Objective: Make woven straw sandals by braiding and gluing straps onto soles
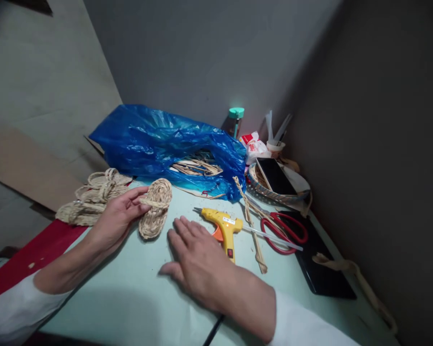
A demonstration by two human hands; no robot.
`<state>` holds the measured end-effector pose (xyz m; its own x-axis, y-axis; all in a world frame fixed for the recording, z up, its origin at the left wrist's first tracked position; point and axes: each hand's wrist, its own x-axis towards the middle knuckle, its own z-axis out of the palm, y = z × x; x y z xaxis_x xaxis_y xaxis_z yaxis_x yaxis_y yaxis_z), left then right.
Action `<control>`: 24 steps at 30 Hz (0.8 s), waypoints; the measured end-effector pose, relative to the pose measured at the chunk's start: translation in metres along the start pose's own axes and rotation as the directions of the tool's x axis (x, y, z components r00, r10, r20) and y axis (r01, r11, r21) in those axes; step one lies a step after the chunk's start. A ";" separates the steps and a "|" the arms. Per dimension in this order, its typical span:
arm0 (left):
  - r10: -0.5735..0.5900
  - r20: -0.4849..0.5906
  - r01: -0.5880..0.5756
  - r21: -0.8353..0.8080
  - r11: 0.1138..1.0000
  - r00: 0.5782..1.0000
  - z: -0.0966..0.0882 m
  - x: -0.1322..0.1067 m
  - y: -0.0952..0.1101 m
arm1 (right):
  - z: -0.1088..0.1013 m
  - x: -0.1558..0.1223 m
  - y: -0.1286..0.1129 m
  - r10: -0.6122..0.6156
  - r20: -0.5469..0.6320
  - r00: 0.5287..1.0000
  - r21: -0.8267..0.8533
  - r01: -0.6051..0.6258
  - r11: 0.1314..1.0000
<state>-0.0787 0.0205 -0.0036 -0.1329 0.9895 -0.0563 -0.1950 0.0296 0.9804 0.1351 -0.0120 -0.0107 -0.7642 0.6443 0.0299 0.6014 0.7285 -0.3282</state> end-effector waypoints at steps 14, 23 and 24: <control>0.045 -0.007 -0.045 -0.034 0.998 0.999 0.001 0.005 -0.011 | 0.031 -0.013 -0.036 0.112 -0.094 0.989 -0.100 -0.121 0.988; -0.032 0.066 0.036 -0.052 0.998 0.997 -0.002 0.004 -0.010 | 0.044 -0.015 -0.058 -0.362 -0.129 0.923 -0.010 0.364 0.931; -0.046 0.082 0.050 -0.049 0.998 0.996 -0.002 0.003 -0.010 | 0.036 -0.012 -0.053 -0.167 -0.149 0.975 -0.035 0.164 0.986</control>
<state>-0.0796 0.0233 -0.0139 -0.0435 0.9954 -0.0858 -0.2491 0.0724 0.9658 0.1042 -0.0671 -0.0274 -0.8106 0.5409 0.2246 0.4761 0.8319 -0.2852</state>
